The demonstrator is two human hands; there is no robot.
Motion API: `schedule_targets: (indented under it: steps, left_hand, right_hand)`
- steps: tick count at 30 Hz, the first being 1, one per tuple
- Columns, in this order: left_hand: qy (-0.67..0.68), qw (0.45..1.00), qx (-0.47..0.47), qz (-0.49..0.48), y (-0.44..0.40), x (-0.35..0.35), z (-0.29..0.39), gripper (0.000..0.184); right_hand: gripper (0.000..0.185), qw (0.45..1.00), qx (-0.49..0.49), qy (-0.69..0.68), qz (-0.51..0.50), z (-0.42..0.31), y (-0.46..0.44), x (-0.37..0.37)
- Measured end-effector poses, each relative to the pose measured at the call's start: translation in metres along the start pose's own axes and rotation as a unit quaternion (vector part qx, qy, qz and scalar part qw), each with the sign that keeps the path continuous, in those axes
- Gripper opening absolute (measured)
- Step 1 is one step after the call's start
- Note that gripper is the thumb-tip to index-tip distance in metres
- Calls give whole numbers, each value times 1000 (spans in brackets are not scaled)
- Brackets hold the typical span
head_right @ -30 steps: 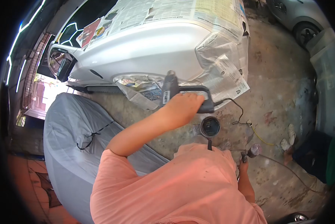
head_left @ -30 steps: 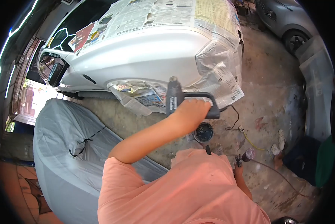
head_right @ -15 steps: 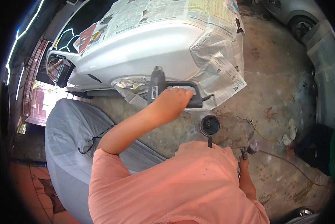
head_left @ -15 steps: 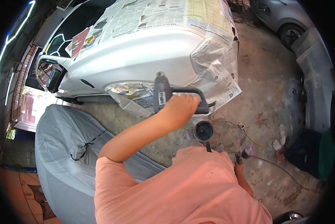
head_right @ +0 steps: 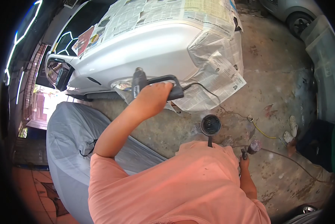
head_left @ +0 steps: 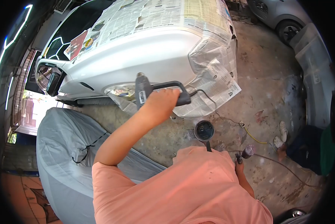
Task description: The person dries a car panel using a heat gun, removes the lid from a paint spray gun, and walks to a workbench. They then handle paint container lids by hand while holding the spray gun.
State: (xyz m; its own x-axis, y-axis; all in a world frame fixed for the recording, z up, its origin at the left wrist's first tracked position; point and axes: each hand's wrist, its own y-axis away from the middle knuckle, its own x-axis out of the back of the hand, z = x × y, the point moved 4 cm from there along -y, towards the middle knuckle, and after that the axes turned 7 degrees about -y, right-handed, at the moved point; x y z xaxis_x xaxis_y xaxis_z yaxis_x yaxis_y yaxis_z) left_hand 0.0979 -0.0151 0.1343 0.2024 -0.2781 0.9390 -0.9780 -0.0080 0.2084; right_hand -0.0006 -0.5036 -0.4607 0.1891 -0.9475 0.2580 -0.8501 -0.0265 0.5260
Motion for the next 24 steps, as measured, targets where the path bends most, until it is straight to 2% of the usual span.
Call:
schedule_targets:
  steps: [1, 3, 6, 10, 13, 16, 19, 22, 24]
  left_hand:
    - [-6, 1000, 14, -4, 5, -1, -8, 27]
    - [-18, 999, 43, -12, 14, -3, -21, 26]
    - [-25, 999, 39, -18, 17, -11, -27, 24]
    - [-22, 999, -17, 21, 8, -9, -2, 26]
    - [-25, 997, -69, 23, -3, 8, 33, 31]
    - [-11, 993, -116, 34, -5, 21, 63, 36]
    - [8, 990, -138, 39, -2, 27, 72, 39]
    - [79, 986, -131, 68, 12, 26, 54, 41]
    - [60, 988, -100, 101, 23, 12, 34, 27]
  right_hand:
    - [43, 999, 27, 29, -4, 0, -1, 0]
    - [42, 999, -1, 37, -11, -10, 1, 1]
    - [41, 999, 13, 38, -9, -15, -1, -1]
    - [41, 999, 10, 38, -14, -15, -10, -3]
    - [43, 995, -96, -21, -20, -22, -10, -3]
    - [46, 990, -127, -54, -18, -7, -18, -3]
    - [48, 992, -91, -90, 2, 10, -24, -5]
    - [50, 991, -116, -66, 22, 12, -15, -2]
    - [50, 992, -105, -61, 17, -3, -4, -2]
